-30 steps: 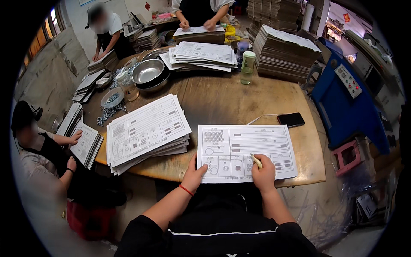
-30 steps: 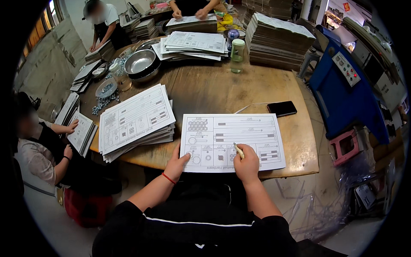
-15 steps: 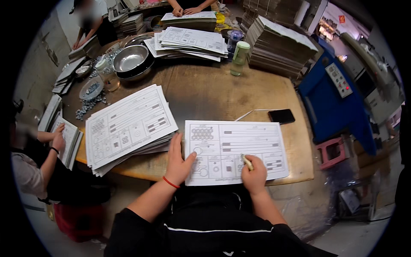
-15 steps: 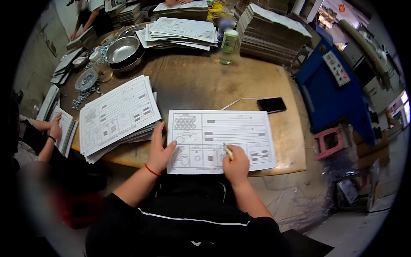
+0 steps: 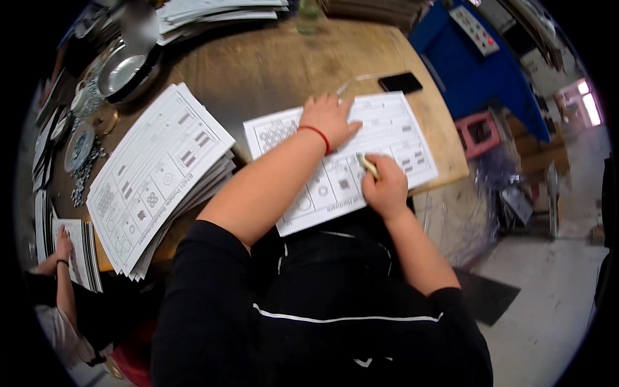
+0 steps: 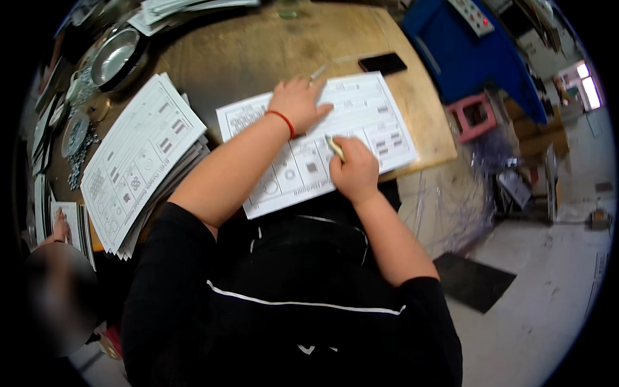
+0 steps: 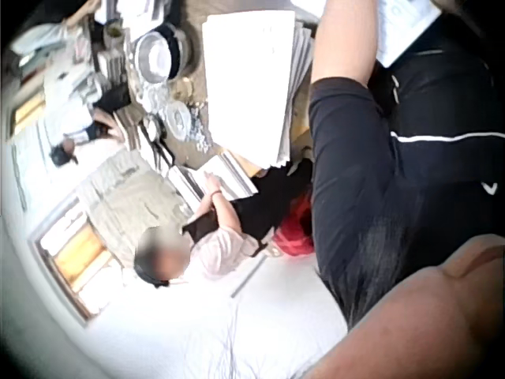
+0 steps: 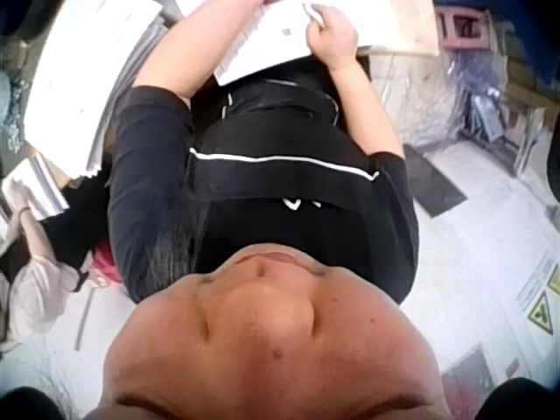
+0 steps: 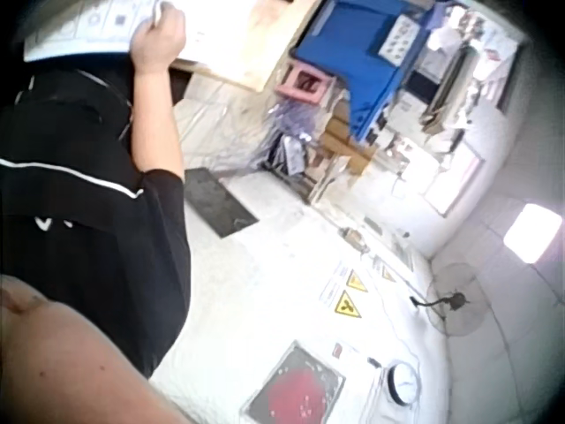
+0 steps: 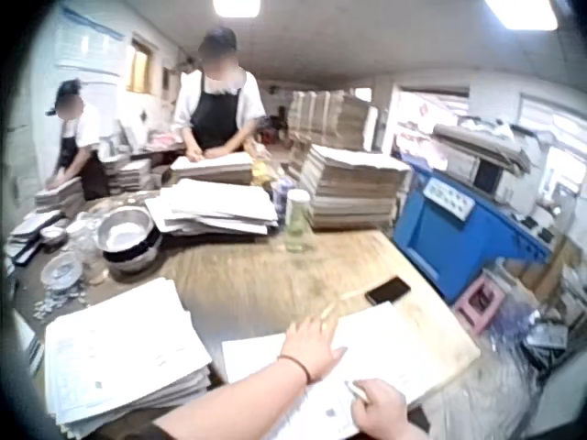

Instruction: The person uses a yellow marker to draw on specific sections of a stack of printed instruction sheets. They repeatedly pick up a sheet, mark a designated area, and place it on a separate pile. The task involves repetitive manual handling of paper documents in a workshop setting.

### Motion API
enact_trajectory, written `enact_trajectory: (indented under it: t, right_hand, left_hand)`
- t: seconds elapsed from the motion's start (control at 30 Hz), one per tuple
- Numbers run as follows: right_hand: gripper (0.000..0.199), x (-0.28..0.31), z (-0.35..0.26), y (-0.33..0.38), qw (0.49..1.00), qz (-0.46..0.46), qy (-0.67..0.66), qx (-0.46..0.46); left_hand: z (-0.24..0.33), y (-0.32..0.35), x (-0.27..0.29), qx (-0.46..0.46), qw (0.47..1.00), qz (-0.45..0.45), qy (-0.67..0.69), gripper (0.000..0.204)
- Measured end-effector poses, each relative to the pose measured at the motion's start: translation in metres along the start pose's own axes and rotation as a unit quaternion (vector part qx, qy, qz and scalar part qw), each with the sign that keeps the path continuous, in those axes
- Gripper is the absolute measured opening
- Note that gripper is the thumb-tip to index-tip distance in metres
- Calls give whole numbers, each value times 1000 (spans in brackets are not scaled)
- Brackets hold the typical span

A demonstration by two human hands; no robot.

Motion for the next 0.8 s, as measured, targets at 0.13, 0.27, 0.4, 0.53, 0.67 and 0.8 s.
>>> enact_trajectory:
  t: [0.13,0.27,0.4,0.53,0.67,0.8]
  right_hand:
    - [25,1,1,2,1000,7,-10,-16]
    - [28,3,2,-2,999,16,-35,-26]
    - [26,3,6,2,979,-52,-130,-147]
    - [19,3,-11,12,972,-139,-145,-121]
    - [14,5,-21,16,979,-146,-126,-71]
    - [13,1,-27,18,982,-158,-88,-59]
  left_hand:
    - [4,0,3,18,998,-67,9,64]
    - [2,0,0,19,998,-60,7,62]
    - [-2,2,0,27,998,-65,4,62]
    - [-1,1,0,41,996,-75,2,62]
    - [0,-1,-1,52,996,-73,-6,62]
    - [3,-2,-5,53,996,-74,-22,62]
Point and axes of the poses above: each hand's wrist, its own y-axis away from the middle knuckle, its own x-axis out of the back of the hand, z = x × y, the point moved 6 cm from there along -y, towards the middle knuckle, and after that the axes turned 9 degrees about x, right-handed, at the moved point
